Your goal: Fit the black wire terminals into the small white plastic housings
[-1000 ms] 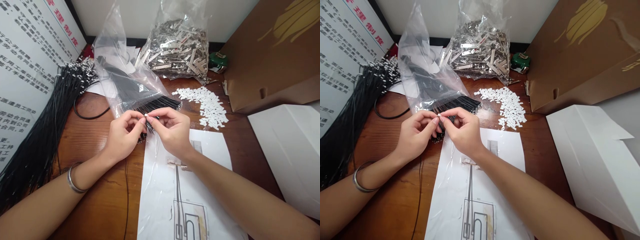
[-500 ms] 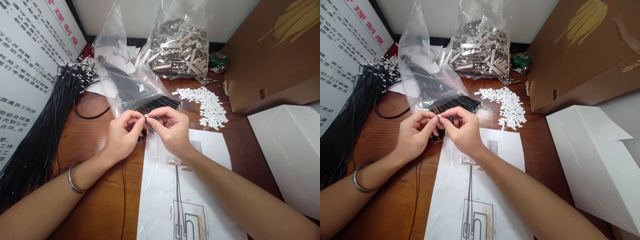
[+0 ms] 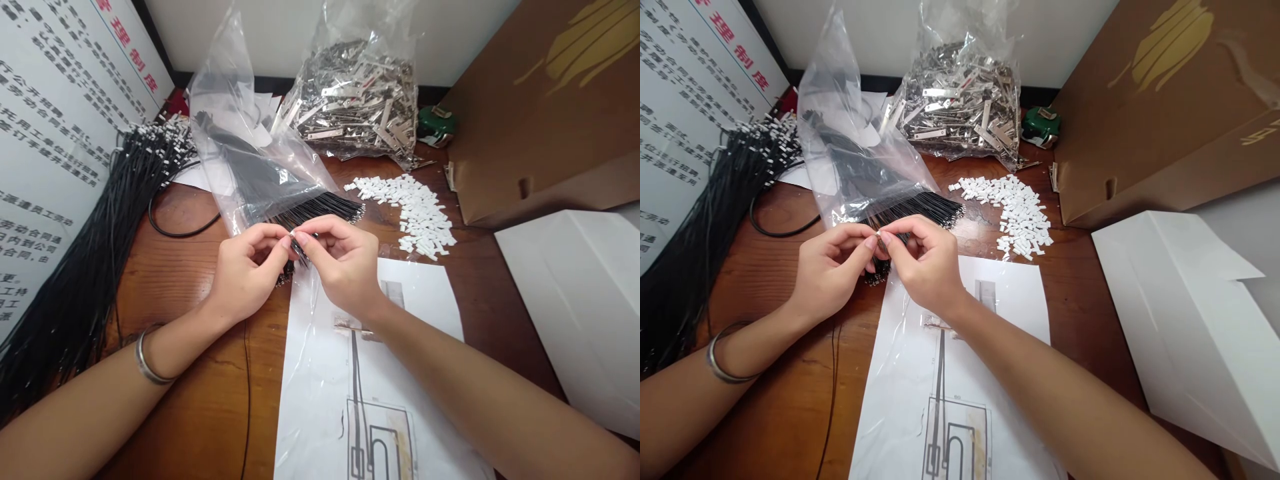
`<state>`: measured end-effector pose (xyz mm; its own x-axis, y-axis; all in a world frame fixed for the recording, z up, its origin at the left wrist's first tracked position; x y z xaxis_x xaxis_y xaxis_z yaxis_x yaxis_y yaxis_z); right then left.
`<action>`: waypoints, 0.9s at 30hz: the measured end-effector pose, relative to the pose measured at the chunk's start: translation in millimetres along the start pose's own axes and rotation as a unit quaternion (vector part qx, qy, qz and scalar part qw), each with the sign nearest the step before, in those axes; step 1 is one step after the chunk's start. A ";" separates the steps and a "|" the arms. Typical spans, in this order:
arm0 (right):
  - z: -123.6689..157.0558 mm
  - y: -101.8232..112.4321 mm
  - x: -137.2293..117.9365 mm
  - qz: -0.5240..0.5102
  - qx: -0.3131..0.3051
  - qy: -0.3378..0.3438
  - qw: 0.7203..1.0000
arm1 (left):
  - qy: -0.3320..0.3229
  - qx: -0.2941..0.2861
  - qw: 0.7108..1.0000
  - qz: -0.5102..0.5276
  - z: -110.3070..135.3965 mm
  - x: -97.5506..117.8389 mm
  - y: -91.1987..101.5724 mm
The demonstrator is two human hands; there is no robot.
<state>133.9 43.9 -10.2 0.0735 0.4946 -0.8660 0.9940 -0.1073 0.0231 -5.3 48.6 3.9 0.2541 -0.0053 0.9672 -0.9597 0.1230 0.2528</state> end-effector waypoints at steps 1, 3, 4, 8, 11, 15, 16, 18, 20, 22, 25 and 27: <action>0.1 -0.1 0.0 -0.001 0.000 -0.002 1.000 | -0.001 0.001 1.000 -0.001 0.0 0.2 0.0; 0.2 -0.4 0.6 -0.008 -0.002 -0.010 1.000 | -0.002 0.001 1.000 -0.001 0.0 0.4 -0.2; 0.2 -0.5 1.0 -0.012 -0.002 -0.014 1.000 | -0.001 0.001 1.000 -0.001 0.0 0.4 -0.3; 0.2 -1.0 3.1 -0.026 -0.001 -0.039 0.999 | -0.005 0.000 1.000 0.001 0.0 0.7 -0.5; 0.6 -0.9 4.0 -0.031 0.001 -0.048 0.998 | -0.011 -0.002 1.000 -0.001 -0.1 0.8 -0.7; 1.2 -0.4 4.6 -0.037 0.004 -0.055 0.998 | -0.010 -0.005 1.000 0.001 -0.5 -0.1 -0.6; 1.2 -0.4 4.9 -0.039 0.004 -0.058 0.998 | -0.008 -0.005 1.000 0.002 -0.6 -0.4 -0.5; 1.1 -0.6 5.5 -0.043 0.003 -0.064 0.997 | -0.006 -0.006 1.000 0.002 -0.7 -0.9 -0.4; 0.7 -0.9 5.6 -0.047 0.002 -0.066 0.997 | -0.006 -0.005 1.000 0.001 -0.5 -1.0 -0.3; 0.2 -1.1 5.3 -0.050 0.003 -0.063 0.997 | -0.009 -0.004 1.000 -0.001 -0.2 -0.6 -0.2; -0.2 -0.8 3.9 -0.050 0.009 -0.054 0.997 | -0.016 -0.003 1.000 -0.003 0.3 0.4 -0.2; -0.1 -0.7 2.4 -0.049 0.013 -0.046 0.998 | -0.019 -0.002 1.000 -0.003 0.5 0.7 0.0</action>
<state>133.5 45.3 -12.3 -0.0335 0.4226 -0.9057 0.9935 -0.0845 -0.0762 -5.2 48.1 4.6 0.2541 -0.0444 0.9662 -0.9579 0.1262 0.2577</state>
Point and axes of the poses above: each hand's wrist, its own z-axis away from the middle knuckle, its own y-axis out of the back of the hand, x = y × z, the point moved 5 cm from there along -z, towards the middle knuckle, and after that the axes turned 13 degrees about y, right-handed, at the moved point
